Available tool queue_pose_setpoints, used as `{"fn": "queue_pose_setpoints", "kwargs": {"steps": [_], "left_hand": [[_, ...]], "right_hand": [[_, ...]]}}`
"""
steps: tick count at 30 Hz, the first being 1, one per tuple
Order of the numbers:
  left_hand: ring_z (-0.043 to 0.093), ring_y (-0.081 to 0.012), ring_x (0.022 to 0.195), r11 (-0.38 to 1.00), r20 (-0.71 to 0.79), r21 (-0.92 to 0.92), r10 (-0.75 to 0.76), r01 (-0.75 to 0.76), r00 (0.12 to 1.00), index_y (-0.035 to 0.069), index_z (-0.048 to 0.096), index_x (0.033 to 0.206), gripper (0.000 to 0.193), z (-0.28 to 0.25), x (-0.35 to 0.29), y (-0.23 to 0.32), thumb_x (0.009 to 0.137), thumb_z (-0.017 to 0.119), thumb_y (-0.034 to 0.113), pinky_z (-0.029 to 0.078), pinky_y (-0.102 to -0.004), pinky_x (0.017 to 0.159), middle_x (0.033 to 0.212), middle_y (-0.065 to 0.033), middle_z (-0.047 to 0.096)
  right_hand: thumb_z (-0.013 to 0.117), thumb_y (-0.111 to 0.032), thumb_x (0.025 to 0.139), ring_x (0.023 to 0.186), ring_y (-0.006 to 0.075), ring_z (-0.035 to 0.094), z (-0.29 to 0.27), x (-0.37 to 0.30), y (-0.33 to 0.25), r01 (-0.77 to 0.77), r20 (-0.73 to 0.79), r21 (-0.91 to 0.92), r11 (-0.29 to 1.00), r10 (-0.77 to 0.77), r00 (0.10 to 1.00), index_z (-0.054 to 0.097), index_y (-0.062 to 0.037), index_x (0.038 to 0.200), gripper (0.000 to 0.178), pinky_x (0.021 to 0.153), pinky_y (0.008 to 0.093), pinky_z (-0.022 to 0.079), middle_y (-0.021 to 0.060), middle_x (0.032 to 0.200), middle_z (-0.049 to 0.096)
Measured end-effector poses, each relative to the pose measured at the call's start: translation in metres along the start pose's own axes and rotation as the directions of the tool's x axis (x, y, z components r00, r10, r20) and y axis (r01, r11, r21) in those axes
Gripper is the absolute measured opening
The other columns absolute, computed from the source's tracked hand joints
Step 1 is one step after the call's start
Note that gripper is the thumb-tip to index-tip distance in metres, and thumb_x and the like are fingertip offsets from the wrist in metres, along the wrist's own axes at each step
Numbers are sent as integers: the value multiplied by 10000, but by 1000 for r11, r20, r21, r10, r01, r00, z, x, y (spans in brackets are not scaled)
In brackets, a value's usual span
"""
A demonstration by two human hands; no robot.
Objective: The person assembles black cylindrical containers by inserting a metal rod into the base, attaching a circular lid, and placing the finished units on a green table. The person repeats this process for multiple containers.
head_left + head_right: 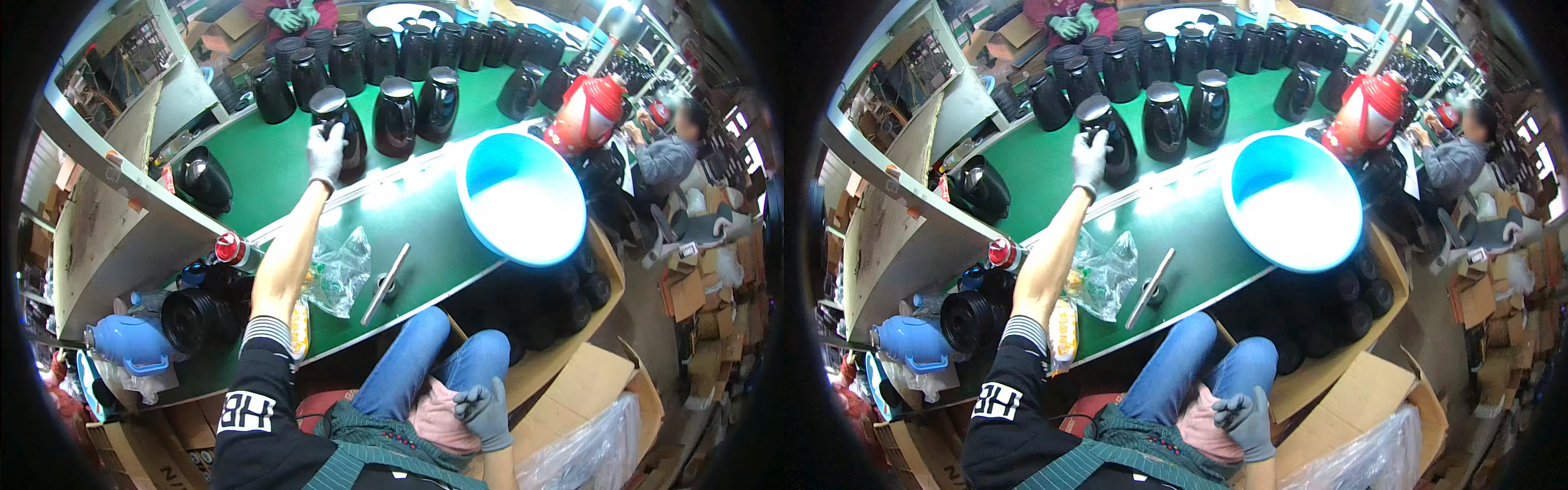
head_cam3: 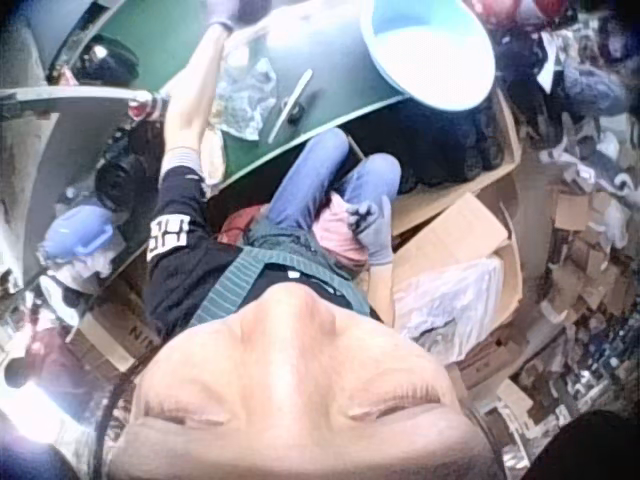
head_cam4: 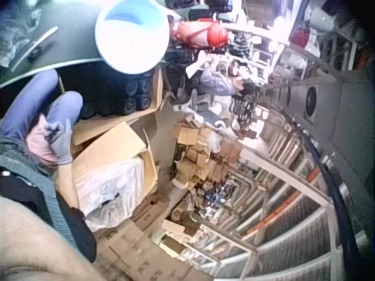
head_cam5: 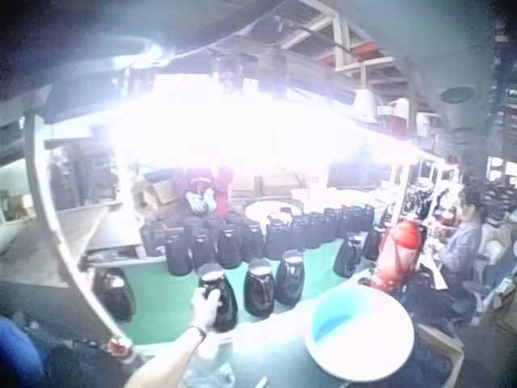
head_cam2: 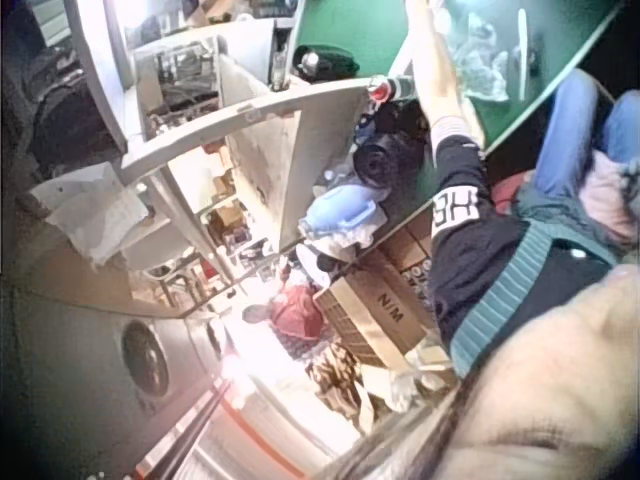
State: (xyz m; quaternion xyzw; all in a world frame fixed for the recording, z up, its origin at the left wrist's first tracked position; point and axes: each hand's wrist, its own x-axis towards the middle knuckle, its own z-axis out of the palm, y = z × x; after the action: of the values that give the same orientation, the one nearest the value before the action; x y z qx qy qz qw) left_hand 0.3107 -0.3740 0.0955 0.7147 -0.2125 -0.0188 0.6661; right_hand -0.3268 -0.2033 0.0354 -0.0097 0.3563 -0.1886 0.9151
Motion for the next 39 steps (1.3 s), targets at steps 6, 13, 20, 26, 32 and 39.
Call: {"fn": "queue_pose_setpoints", "kwargs": {"steps": [6, 13, 20, 26, 32, 39], "left_hand": [[728, -336, 1081, 916, 161, 325, 193, -237, 968, 13, 681, 1227, 418, -5, 25, -62, 1050, 669, 392, 551, -453, 956, 1153, -217, 751], [504, -380, 1360, 36, -92, 996, 403, 84, 911, 135, 601, 1436, 690, -149, 76, -31, 851, 763, 463, 407, -654, 1061, 1427, -175, 587], [762, -339, 1105, -110, -51, 992, 87, 61, 995, 120, 733, 1204, 246, -275, 118, -42, 1071, 534, 176, 635, -563, 812, 1182, -139, 765], [690, -370, 1124, 267, 437, 808, 327, -525, 838, 152, 718, 1321, 423, -209, 1, 69, 914, 671, 49, 564, -459, 996, 1143, -140, 719], [686, -341, 961, 423, 690, 343, 492, -839, 530, 129, 737, 1218, 363, -183, -167, 225, 876, 739, 10, 557, -458, 828, 1001, -112, 691], [718, -284, 1050, 424, 892, -177, 450, -888, 37, 127, 737, 1221, 342, -168, -301, 268, 885, 775, 78, 596, -438, 896, 1116, -73, 735]], "right_hand": [[318, -670, 1119, 1009, 415, 750, -14, 7, -2, -88, -45, -138, 986, 82, 996, 726, 29, 1068, 811, 959, 533, 594, 318, 1195, 748], [325, -654, 1125, 1079, 429, 734, -28, 2, -12, -98, -21, -95, 991, 96, 995, 714, 63, 1182, 818, 1015, 522, 596, 319, 1224, 740], [291, -613, 1144, 1123, 415, 723, 13, 13, 9, -21, -11, -334, 942, 19, 1000, 669, 64, 1279, 787, 1088, 523, 551, 289, 1273, 726], [393, -281, 1178, 1130, 273, 718, 124, 6, -11, 529, 506, -847, 53, -228, 832, 637, 70, 1327, 452, 1076, 414, 550, 190, 1237, 723], [828, -185, 891, 1346, 425, 612, 284, 10, -29, 674, 952, -302, -674, -247, 180, 617, -8, 1444, 618, 1144, 510, 485, 202, 1437, 645], [908, -105, 795, 1390, 395, 598, 253, -68, -32, 507, 935, -264, -821, -90, 342, 693, -90, 1196, 455, 1138, 556, 471, 149, 1439, 646]]}}
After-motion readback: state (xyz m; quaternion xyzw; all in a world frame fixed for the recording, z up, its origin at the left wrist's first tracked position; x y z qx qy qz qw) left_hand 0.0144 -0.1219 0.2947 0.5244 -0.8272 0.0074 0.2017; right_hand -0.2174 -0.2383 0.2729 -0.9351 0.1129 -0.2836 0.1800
